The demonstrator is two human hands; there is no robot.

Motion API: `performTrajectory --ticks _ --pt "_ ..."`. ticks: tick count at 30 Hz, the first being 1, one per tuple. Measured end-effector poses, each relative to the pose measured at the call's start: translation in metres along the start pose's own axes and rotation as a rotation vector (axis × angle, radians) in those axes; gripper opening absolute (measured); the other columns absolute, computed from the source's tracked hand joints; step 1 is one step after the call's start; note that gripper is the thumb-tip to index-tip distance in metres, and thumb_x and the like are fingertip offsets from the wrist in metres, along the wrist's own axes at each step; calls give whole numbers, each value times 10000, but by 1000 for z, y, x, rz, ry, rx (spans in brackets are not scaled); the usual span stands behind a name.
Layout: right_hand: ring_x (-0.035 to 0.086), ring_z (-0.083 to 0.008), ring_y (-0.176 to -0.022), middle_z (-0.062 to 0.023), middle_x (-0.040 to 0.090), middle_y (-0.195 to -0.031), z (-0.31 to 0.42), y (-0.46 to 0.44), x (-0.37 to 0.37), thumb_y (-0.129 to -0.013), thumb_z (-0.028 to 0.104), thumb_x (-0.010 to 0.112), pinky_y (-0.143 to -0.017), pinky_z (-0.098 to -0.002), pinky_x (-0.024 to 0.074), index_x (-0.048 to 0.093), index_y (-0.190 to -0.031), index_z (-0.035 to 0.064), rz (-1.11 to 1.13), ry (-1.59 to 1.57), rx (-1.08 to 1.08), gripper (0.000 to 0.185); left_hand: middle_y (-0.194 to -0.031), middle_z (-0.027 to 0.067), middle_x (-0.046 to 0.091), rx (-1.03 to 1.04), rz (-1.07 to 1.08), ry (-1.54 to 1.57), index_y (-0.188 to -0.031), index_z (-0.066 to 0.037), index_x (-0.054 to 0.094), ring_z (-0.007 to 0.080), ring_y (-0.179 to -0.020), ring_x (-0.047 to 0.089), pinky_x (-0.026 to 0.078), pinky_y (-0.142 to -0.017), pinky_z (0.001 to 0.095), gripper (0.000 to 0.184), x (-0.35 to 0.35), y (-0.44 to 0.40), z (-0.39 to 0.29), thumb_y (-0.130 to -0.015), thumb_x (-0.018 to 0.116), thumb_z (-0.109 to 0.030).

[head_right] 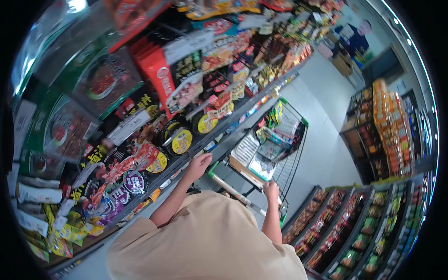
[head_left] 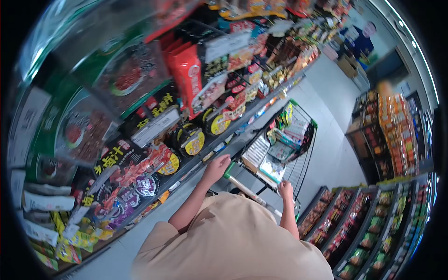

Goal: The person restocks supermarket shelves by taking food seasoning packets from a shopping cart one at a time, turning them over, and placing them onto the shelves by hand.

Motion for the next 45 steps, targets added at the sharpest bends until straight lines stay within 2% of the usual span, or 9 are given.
performTrajectory --ticks 3,8,13,20,22,25,33,42,45 --pt "653 -461 -970 -289 678 -973 10 25 8 -923 287 534 -891 -526 510 709 -1053 13 -8 56 14 349 -1202 204 669 266 52 -272 -1229 -2 642 346 -1135 638 493 -982 391 388 36 -25 4 -975 614 -294" --pt "650 -457 -904 -264 682 -931 31 45 -4 -942 271 533 -824 -543 505 700 -942 19 -164 6 -29 302 -1372 239 542 308 256 -434 -1285 -25 600 405 -1241 539 455 -1032 432 382 110 -70 26 -987 570 -261" --pt "686 -388 -836 -213 707 -853 27 50 -1 -920 218 538 -819 -519 511 720 -871 47 -261 14 -22 254 -1354 181 573 338 365 -630 -1256 -65 625 401 -1208 561 473 -998 452 316 147 -89 81 -1021 458 -195" --pt "703 -353 -859 -197 719 -869 28 34 -1 -897 193 547 -829 -494 527 722 -919 39 -164 -15 -29 234 -1338 102 611 70 373 -799 -1217 -98 649 352 -1167 604 498 -963 447 295 141 -107 95 -998 457 -145" --pt "684 -401 -910 -221 714 -912 24 24 1 -910 219 544 -844 -513 526 699 -1009 38 -4 -55 52 258 -1328 105 618 35 387 -859 -1217 -101 651 356 -1165 604 498 -962 447 290 141 -110 102 -994 468 -137" --pt "685 -434 -871 -252 702 -878 21 3 -6 -911 233 541 -820 -554 524 671 -941 12 69 -124 129 258 -1312 114 626 -88 430 -929 -1225 -117 653 371 -1153 605 501 -953 451 286 145 -117 106 -986 497 -123" --pt "668 -476 -854 -279 690 -881 -26 -122 -3 -984 387 521 -790 -581 522 659 -874 9 -20 -265 284 417 -1326 128 619 -54 443 -975 -1217 -113 659 390 -1134 615 512 -931 439 278 160 -121 93 -996 491 -116" --pt "651 -491 -975 -268 688 -1007 -104 -279 -36 -956 413 583 -838 -571 517 541 -1129 3 -361 -348 511 447 -1326 190 606 -104 450 -978 -1217 -60 652 375 -1195 591 500 -977 411 284 173 -131 84 -979 497 -51" --pt "650 -482 -1015 -267 686 -1059 -121 -320 -40 -945 423 593 -864 -565 517 516 -1170 6 -250 -303 562 480 -1324 192 606 -119 447 -986 -1218 -68 654 375 -1191 595 500 -976 415 283 176 -134 82 -981 500 -55"
Point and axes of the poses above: each hand's wrist, its own y-axis away from the middle knuckle, its own x-axis out of the palm, z = x × y, the point moved 9 cm from there along -y, towards the middle knuckle
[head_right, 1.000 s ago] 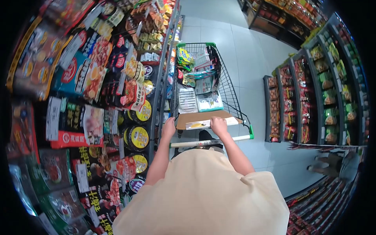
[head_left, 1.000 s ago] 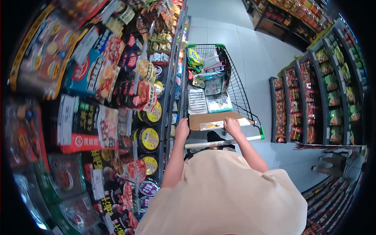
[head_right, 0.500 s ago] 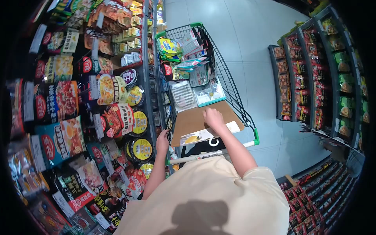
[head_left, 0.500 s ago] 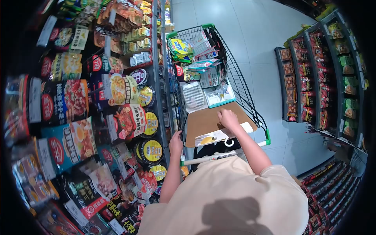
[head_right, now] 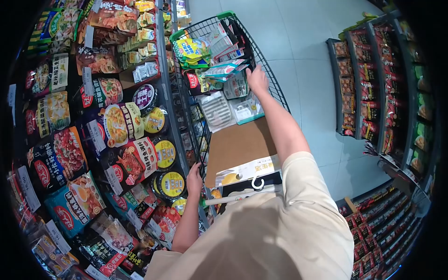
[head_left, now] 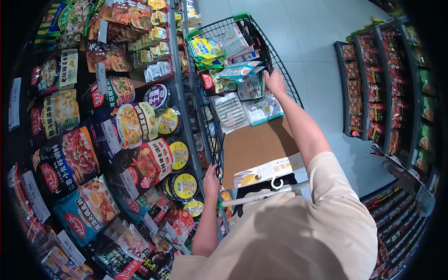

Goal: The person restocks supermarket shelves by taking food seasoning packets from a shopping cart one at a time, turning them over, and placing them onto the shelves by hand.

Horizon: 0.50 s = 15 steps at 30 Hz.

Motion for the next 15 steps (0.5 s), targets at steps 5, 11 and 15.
performTrajectory --ticks 5,11,15 --pt "644 -452 -1045 -253 685 -1104 -20 -40 23 -986 359 520 -905 -530 507 691 -1098 57 -28 -132 121 365 -1318 186 612 -18 -8 -4 -1212 -76 657 380 -1176 602 505 -964 423 278 -3 -7 -4 -982 502 -57" --pt "635 -443 -1053 -221 695 -1067 -33 -41 17 -1006 375 503 -891 -539 496 713 -1058 90 -56 -153 120 357 -1309 185 618 2 -14 11 -1209 -81 657 382 -1171 605 509 -957 425 275 -5 -13 -6 -980 507 -57" --pt "632 -450 -1035 -229 691 -1055 -61 -58 42 -1008 381 493 -875 -543 492 713 -1037 75 -12 -264 147 378 -1309 180 620 6 -19 1 -1210 -84 656 382 -1165 609 512 -949 424 276 -6 -17 -7 -978 510 -57"
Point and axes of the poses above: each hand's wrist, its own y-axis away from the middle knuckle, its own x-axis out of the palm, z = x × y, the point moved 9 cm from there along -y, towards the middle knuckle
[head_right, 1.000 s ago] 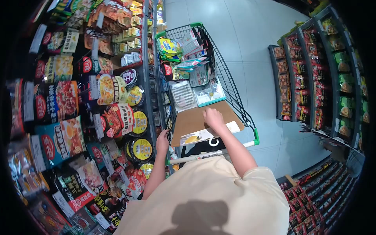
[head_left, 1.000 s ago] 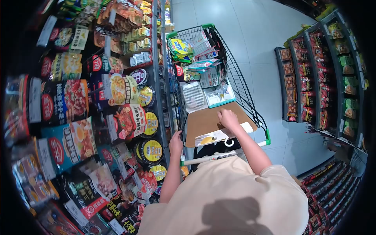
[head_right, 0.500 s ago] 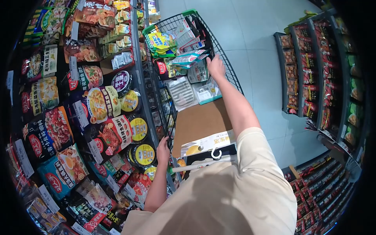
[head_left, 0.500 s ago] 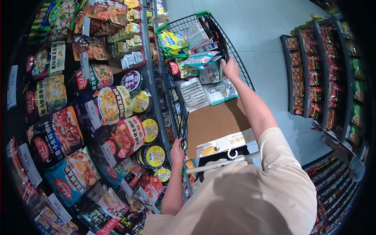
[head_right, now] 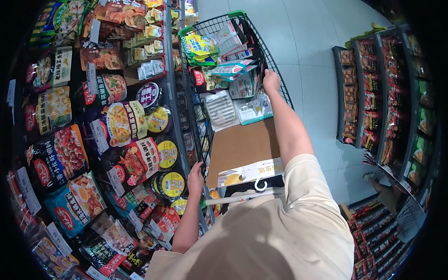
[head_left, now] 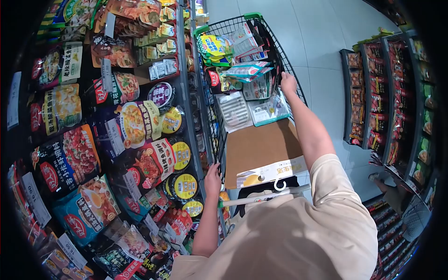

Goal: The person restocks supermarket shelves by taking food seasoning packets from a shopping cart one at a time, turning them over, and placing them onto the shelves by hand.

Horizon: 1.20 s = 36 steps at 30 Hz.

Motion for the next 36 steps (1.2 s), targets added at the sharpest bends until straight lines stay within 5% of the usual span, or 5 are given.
performTrajectory --ticks 17,19,23,28,36 --pt "620 -471 -885 -242 672 -906 38 154 -141 -1030 334 484 -778 -530 478 657 -916 23 -47 206 -286 373 -1221 183 656 48 -43 35 -1190 -104 675 401 -1090 630 515 -902 458 270 -9 -19 -7 -981 505 -88" --pt "626 -422 -936 -228 672 -987 49 182 -167 -1016 280 534 -828 -462 488 685 -946 -14 -133 -63 -540 337 -1192 198 661 57 -44 43 -1203 -105 669 412 -1073 630 510 -884 467 276 -11 -22 -9 -983 505 -87" --pt "643 -303 -1020 -210 679 -1057 44 228 -199 -1015 252 564 -876 -405 477 683 -981 -70 -168 -344 -617 345 -1126 226 674 71 -41 57 -1192 -99 675 418 -1056 636 511 -877 473 270 -10 -28 -8 -977 512 -106" --pt "547 -26 -674 38 662 -804 52 270 -221 -1044 243 551 -607 -193 410 691 -911 0 144 -916 -310 311 -1214 170 663 213 -118 65 -1191 -69 666 377 -1107 629 504 -941 433 265 -9 -37 -4 -969 540 -142" --pt "676 -101 -852 -78 727 -1007 150 362 -270 -1024 203 562 -753 -240 521 661 -1090 -35 621 -1274 -432 266 -1299 195 620 443 -336 299 -1322 -22 582 326 -1212 597 448 -1039 380 364 -61 10 -79 -1012 547 -209"
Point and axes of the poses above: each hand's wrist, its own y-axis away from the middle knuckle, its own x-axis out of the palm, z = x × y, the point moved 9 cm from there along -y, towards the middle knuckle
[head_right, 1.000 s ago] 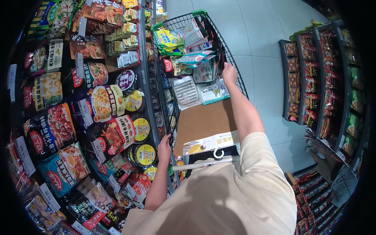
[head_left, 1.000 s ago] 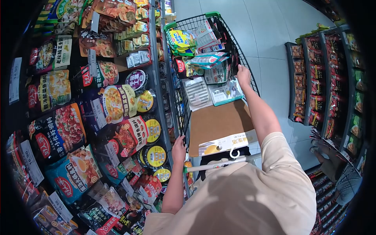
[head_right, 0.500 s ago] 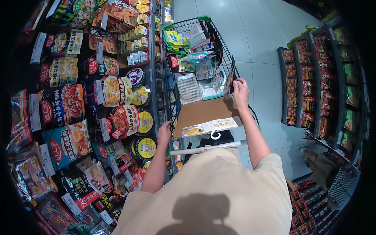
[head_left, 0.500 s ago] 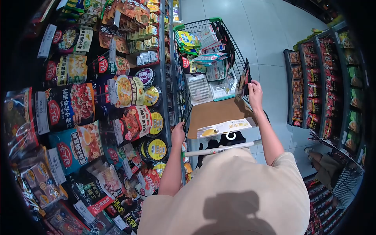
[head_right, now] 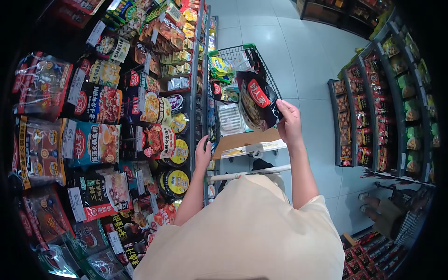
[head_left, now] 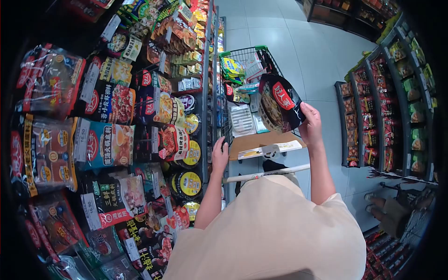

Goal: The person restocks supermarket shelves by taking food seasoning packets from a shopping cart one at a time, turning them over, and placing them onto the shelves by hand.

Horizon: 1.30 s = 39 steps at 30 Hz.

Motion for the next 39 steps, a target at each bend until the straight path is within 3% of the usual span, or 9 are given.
performTrajectory --ticks 7,9,10,13,14,17,26,35,39 --pt "698 -154 -931 -121 723 -1062 13 5 77 -1024 186 545 -833 -281 548 642 -1121 -55 217 -123 135 277 -1355 170 576 -158 -122 531 -1402 -1 504 227 -1183 611 489 -983 338 423 -23 26 -15 -1065 487 -256" --pt "706 -180 -965 -142 718 -1092 2 11 100 -1029 180 528 -859 -310 566 632 -1140 -58 347 -157 255 283 -1459 179 481 -316 -57 880 -1489 -4 370 262 -1190 610 503 -974 350 525 -17 33 -16 -1074 468 -309" --pt "715 -190 -954 -152 718 -1098 -3 12 108 -1033 186 519 -848 -324 582 628 -1152 -59 406 -179 288 294 -1530 182 396 -345 -26 977 -1538 -53 278 311 -1257 562 485 -1016 399 649 -18 36 -28 -1053 458 -444" --pt "721 -194 -940 -152 721 -1095 -22 13 128 -1032 185 521 -836 -326 591 628 -1157 -59 491 -255 432 294 -1553 186 368 -455 4 1388 -1548 -91 269 346 -1346 477 429 -1081 466 736 -14 40 -44 -1014 433 -570" --pt "725 -191 -933 -150 724 -1087 -29 11 132 -1028 184 530 -835 -327 595 629 -1161 -57 472 -258 462 292 -1558 153 376 -436 41 1455 -1558 -134 263 342 -1402 412 370 -1123 516 807 -15 42 -55 -967 419 -661" --pt "726 -187 -927 -148 725 -1088 -53 7 145 -1025 179 536 -828 -324 597 633 -1161 -50 505 -282 562 283 -1552 118 399 -320 215 1773 -1552 -131 256 290 -1409 416 358 -1133 492 782 -17 49 -82 -983 410 -644" --pt "726 -130 -813 -63 747 -980 -114 -15 144 -999 236 599 -721 -301 598 668 -1091 26 471 -83 762 239 -1426 68 567 -576 -64 1825 -1445 -140 486 260 -1320 526 421 -1095 456 500 -3 86 -26 -1029 504 -418" --pt "719 -145 -870 -64 729 -1053 -163 -58 109 -985 197 638 -788 -305 589 611 -1118 31 444 21 742 215 -1366 83 595 -596 -206 1798 -1361 -132 515 300 -1266 565 453 -1049 547 389 32 70 7 -1039 493 -350" --pt "698 -150 -944 -82 715 -1072 -177 -84 66 -982 192 646 -825 -313 569 605 -1109 43 313 59 659 201 -1404 101 554 -784 -283 1699 -1385 -127 494 298 -1300 533 445 -1059 546 413 54 59 16 -1031 527 -335"
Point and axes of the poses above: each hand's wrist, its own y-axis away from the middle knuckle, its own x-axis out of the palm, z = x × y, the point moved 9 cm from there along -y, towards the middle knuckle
